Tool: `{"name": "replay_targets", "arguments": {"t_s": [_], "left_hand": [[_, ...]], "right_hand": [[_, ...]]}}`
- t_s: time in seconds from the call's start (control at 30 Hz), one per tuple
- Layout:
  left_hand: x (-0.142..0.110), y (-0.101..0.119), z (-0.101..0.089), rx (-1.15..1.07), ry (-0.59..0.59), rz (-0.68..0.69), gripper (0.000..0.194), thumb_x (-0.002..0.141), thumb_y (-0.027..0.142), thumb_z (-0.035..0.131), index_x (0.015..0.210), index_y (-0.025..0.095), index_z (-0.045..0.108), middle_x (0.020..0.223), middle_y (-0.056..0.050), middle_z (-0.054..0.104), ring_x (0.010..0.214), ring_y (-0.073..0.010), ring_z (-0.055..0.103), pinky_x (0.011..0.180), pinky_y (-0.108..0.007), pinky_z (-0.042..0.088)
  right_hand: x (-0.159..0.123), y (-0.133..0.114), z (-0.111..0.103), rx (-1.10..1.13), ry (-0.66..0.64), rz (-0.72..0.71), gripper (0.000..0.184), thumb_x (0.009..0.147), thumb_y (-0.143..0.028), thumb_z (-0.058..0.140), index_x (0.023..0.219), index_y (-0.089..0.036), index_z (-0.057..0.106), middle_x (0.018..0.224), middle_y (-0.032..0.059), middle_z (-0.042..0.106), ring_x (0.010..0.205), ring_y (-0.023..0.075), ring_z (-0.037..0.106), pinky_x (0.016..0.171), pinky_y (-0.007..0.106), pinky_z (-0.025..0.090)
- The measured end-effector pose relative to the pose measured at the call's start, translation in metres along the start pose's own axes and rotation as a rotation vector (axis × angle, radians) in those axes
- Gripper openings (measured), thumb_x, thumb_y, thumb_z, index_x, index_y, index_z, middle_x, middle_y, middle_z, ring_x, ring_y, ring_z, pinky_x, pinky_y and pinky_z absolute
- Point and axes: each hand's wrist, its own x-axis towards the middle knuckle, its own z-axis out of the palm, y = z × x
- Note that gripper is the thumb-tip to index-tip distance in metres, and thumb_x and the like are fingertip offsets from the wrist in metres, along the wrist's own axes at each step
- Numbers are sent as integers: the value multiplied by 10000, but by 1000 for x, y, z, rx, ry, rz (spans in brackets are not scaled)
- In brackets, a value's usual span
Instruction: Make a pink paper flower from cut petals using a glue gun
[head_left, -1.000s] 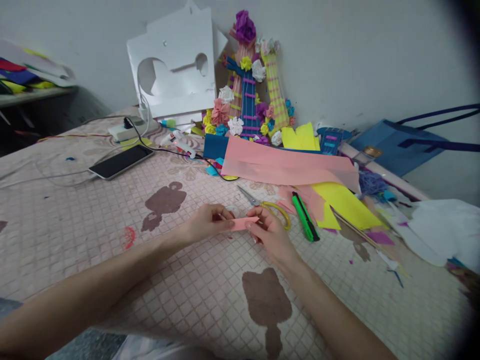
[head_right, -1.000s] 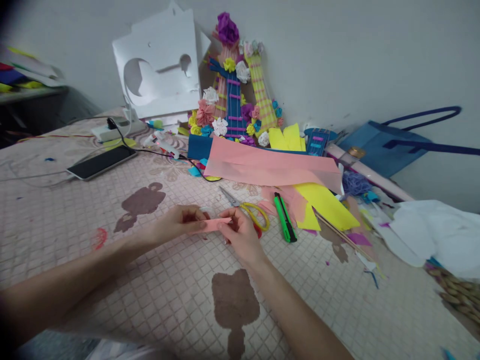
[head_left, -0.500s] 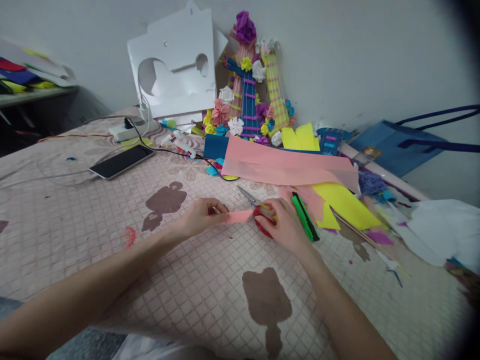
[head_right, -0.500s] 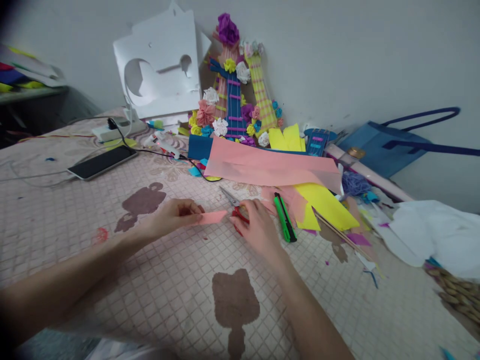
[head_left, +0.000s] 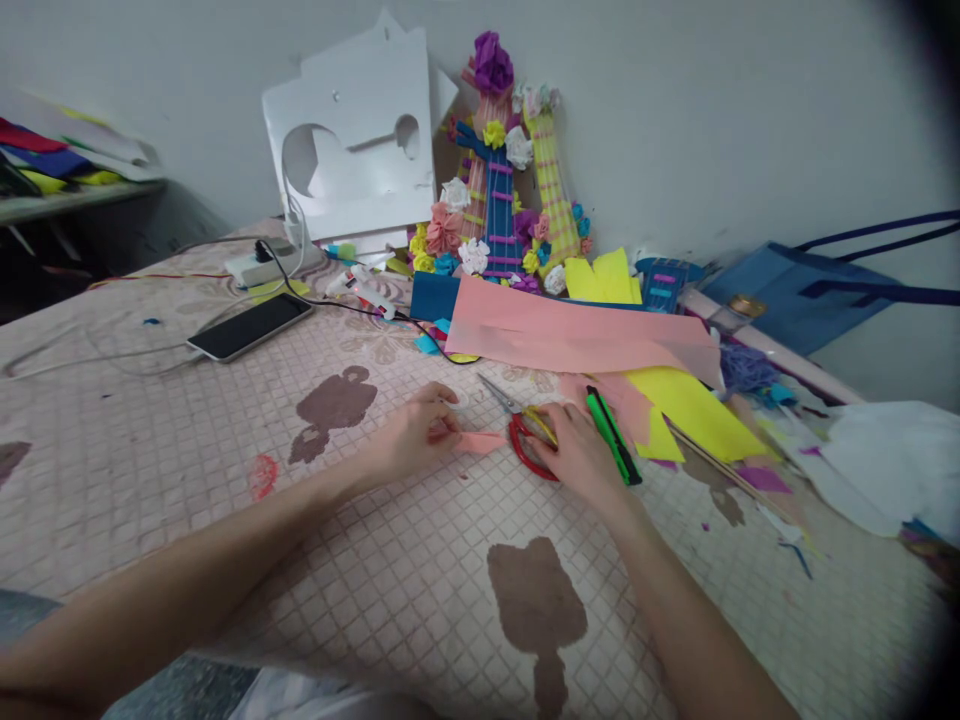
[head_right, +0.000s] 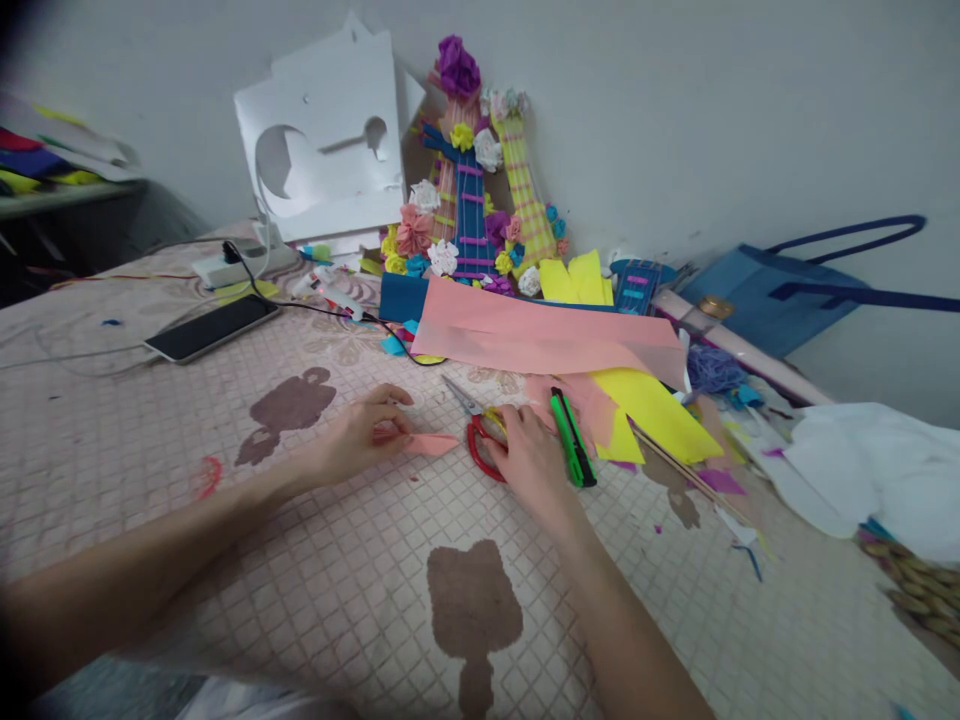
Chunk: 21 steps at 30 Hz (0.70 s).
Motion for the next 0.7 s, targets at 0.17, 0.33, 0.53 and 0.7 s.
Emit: {"name": "replay_targets", "arguments": {"t_s": [0.17,0.33,0.53,0.7], "left_hand": [[6,-9,3,169,23,15,33,724,144,623,730,162,651,1076,-73,572,1102,-250,490,989,-443,380],[4,-2,-5,128,89,7,52,745,189,621,733,172,668,1155,-86,523,1125,-251,462,929,-407,428],[12,20,-12,-192,-130,-157,144,761,278,610,741,141,649,680,-7,613,605,-98,532,557,-195,421],[55,33,5,-121,-200,-276,136,709,244,609,725,126,675,660,-13,648,617,-112,565,535,-189,397]], "right_hand": [[0,5,0,29,-41,-16,310,806,-296,557,1098,-214,494,990,106,586,983,286,565,758,371,443],[2,3,-4,135,-53,18,321,776,-261,564,1079,-205,475,988,95,610,955,266,573,761,363,442],[6,11,-15,487,-30,117,294,769,-355,587,1000,-223,462,657,-34,535,628,166,564,577,272,427],[5,27,-29,651,141,211,393,756,-464,606,1031,-220,468,687,-24,560,547,136,541,514,255,421]]}}
